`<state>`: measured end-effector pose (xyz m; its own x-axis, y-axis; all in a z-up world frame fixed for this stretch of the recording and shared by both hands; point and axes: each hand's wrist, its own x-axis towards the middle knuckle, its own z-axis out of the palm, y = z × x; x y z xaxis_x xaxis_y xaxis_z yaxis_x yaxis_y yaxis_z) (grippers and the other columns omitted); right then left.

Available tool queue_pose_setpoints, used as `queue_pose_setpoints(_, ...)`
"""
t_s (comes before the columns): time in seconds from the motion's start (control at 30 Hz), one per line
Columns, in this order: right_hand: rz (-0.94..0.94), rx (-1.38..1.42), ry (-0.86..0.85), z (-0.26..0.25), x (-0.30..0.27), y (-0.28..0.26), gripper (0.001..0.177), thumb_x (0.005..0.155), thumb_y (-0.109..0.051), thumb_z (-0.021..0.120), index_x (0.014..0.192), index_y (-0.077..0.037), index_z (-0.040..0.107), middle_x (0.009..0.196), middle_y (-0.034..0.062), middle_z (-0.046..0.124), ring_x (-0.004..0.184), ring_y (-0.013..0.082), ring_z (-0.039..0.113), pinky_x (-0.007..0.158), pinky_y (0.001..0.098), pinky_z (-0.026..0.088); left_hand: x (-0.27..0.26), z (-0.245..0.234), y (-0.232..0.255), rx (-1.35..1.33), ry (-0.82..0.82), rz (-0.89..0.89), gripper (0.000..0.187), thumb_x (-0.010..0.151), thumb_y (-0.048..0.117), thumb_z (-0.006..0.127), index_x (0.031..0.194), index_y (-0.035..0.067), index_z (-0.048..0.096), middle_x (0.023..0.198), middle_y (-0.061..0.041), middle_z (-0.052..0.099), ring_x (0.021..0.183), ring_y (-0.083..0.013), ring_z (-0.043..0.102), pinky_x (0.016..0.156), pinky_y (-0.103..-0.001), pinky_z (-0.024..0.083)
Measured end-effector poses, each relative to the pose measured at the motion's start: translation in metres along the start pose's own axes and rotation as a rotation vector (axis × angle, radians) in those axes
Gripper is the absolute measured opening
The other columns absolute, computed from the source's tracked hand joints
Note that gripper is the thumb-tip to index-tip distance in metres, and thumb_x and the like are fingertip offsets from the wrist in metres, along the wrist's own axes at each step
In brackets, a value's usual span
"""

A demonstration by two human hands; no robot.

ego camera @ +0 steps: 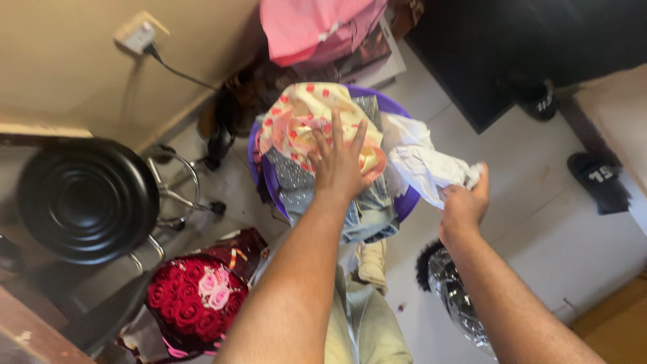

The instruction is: The person picks up clothing items from a hamper, including jeans and shirts, examines them by hand, and folds them on a desk.

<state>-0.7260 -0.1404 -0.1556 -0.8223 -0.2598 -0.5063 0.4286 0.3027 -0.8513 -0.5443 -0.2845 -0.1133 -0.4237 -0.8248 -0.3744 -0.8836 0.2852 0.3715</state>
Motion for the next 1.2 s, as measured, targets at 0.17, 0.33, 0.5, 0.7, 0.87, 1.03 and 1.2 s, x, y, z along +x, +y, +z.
queue_pose_setpoints(0.17,-0.21,-0.071,-0.375,-0.012,0.023,0.035,0.071,0.078,0.004,0.049,0.148,-0.001,0.049,0.131,0.0156,0.061,0.119,0.0237,0.061,0.102,0.0283,0.05,0.033,0.048,-0.036,0.039,0.153,0.03,0.079,0.082,0.028,0.08,0.154,0.036,0.046,0.148,-0.018,0.047,0.13,-0.0427,0.047,0.098,-0.061,0.046)
queue_pose_setpoints(0.33,-0.191,-0.334,-0.243,-0.005,-0.003,0.015,0.056,0.091,-0.013,0.072,0.14,-0.002,0.048,0.13,0.0139,0.061,0.114,0.022,0.064,0.092,0.0295,0.053,0.049,0.039,-0.081,-1.135,0.118,-0.016,0.022,0.08,0.0,0.067,0.089,0.015,0.079,0.08,0.0,0.076,0.065,-0.0113,0.068,0.053,-0.03,0.054)
queue_pose_setpoints(0.5,0.095,-0.152,-0.137,-0.009,-0.013,-0.016,0.061,0.08,-0.012,0.074,0.135,-0.011,0.048,0.122,0.0099,0.064,0.1,0.0221,0.068,0.07,0.035,0.053,0.015,-0.008,-0.143,-1.639,0.219,-0.251,0.023,0.081,-0.005,0.055,0.089,0.009,0.072,0.074,-0.004,0.059,0.043,-0.0093,0.039,0.037,-0.028,0.027)
queue_pose_setpoints(0.7,0.244,0.053,-0.306,-0.015,-0.014,-0.008,0.043,0.081,-0.007,0.074,0.122,0.0,0.063,0.117,0.01,0.07,0.103,0.022,0.071,0.084,0.0324,0.057,0.0,-0.018,-0.158,-1.965,0.347,-0.171,0.02,0.091,0.01,0.056,0.107,0.013,0.067,0.082,-0.003,0.059,0.051,-0.0104,0.047,0.042,-0.028,0.039)
queue_pose_setpoints(0.87,0.331,0.265,-0.341,-0.013,-0.036,-0.008,0.044,0.081,-0.01,0.071,0.124,-0.008,0.061,0.116,0.005,0.069,0.103,0.0195,0.069,0.088,0.036,0.057,-0.027,0.013,-0.08,-2.084,-0.128,-0.146,0.02,0.095,0.015,0.06,0.114,0.008,0.062,0.098,-0.005,0.065,0.082,-0.0178,0.065,0.068,-0.036,0.057)
queue_pose_setpoints(1.03,0.211,0.12,-0.442,-0.007,-0.051,0.003,0.047,0.086,-0.008,0.071,0.131,-0.008,0.057,0.115,0.0106,0.067,0.097,0.0229,0.064,0.08,0.0398,0.05,-0.06,0.016,-0.001,-1.837,-0.248,-0.069,0.057,0.076,0.001,0.073,0.132,0.002,0.064,0.111,-0.007,0.071,0.096,-0.0146,0.07,0.086,-0.029,0.056)
queue_pose_setpoints(1.2,0.323,0.13,-0.697,0.004,-0.05,0.003,0.05,0.08,-0.004,0.064,0.13,-0.008,0.056,0.116,0.0084,0.07,0.102,0.0186,0.07,0.09,0.0364,0.055,-0.065,0.028,-0.004,-1.823,-0.042,-0.277,0.076,0.064,0.0,0.086,0.133,0.015,0.055,0.11,0.0,0.071,0.099,-0.0127,0.07,0.086,-0.029,0.058)
